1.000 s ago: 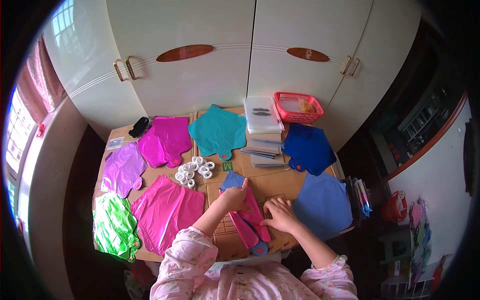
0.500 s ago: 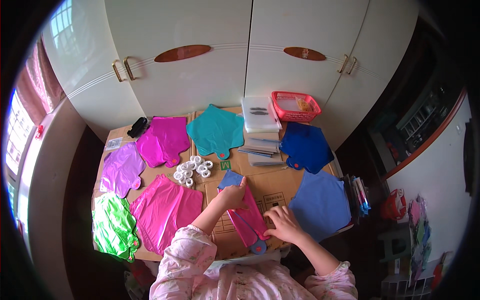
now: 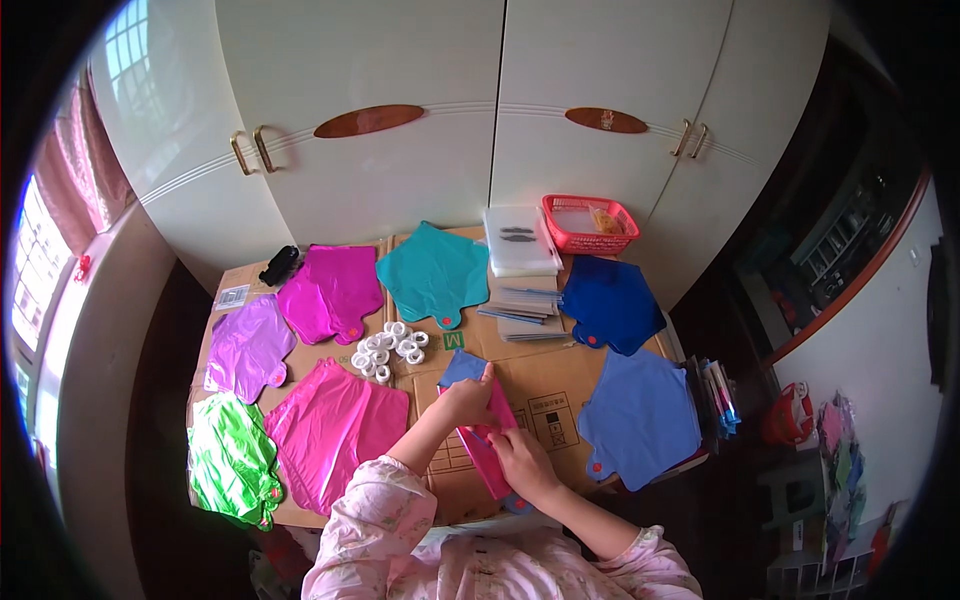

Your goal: The person is packaging colorful plastic pieces into transparent bags at a desk.

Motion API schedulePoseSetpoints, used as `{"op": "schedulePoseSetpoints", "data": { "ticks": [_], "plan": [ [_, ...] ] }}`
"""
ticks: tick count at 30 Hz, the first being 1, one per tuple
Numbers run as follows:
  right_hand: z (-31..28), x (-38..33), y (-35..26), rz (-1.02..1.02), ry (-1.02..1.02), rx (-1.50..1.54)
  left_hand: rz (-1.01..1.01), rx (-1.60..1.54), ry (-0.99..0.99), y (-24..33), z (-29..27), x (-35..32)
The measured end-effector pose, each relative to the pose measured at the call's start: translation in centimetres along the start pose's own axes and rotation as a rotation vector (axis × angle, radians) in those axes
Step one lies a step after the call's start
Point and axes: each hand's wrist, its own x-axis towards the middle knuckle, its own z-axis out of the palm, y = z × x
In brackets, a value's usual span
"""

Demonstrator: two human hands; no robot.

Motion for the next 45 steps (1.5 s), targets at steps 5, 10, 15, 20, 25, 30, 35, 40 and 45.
{"op": "schedulePoseSetpoints", "data": {
  "ticks": [5,10,15,20,25,30,35,40,45],
  "plan": [
    [0.3,0.2,0.2,-0.054,0.019,0.057,0.029,0.140,0.271,-2.8,1.7,1.1],
    [0.8,0.1,0.9,-0.091,0.031,0.031,0.100,0.300,0.706,-1.3,2.4,-0.3],
    [1.3,-0.4,1.0,-0.019,-0.066,-0.009,0.512,0.394,0.453,0.6,4.7,-2.0],
    [1.0,-0.3,0.9,0.008,-0.120,0.027,0.423,0.252,0.504,0.3,5.0,-1.5],
    [0.8,-0.1,0.6,-0.028,-0.062,0.034,0.216,0.525,0.425,-1.4,5.8,1.4],
    [1.0,-0.1,0.9,-0.063,-0.002,0.040,0.126,0.433,0.425,-1.0,3.7,1.4],
    [0.8,0.0,0.9,-0.060,0.009,0.083,-0.048,0.122,0.570,-0.8,2.1,-0.9],
    [0.2,0.2,0.5,-0.061,-0.014,0.064,0.015,-0.161,0.976,-3.9,5.0,-4.4],
    [0.0,0.3,0.4,-0.059,-0.019,0.081,-0.101,-0.850,0.783,-3.9,5.7,-5.2]
  ]
}}
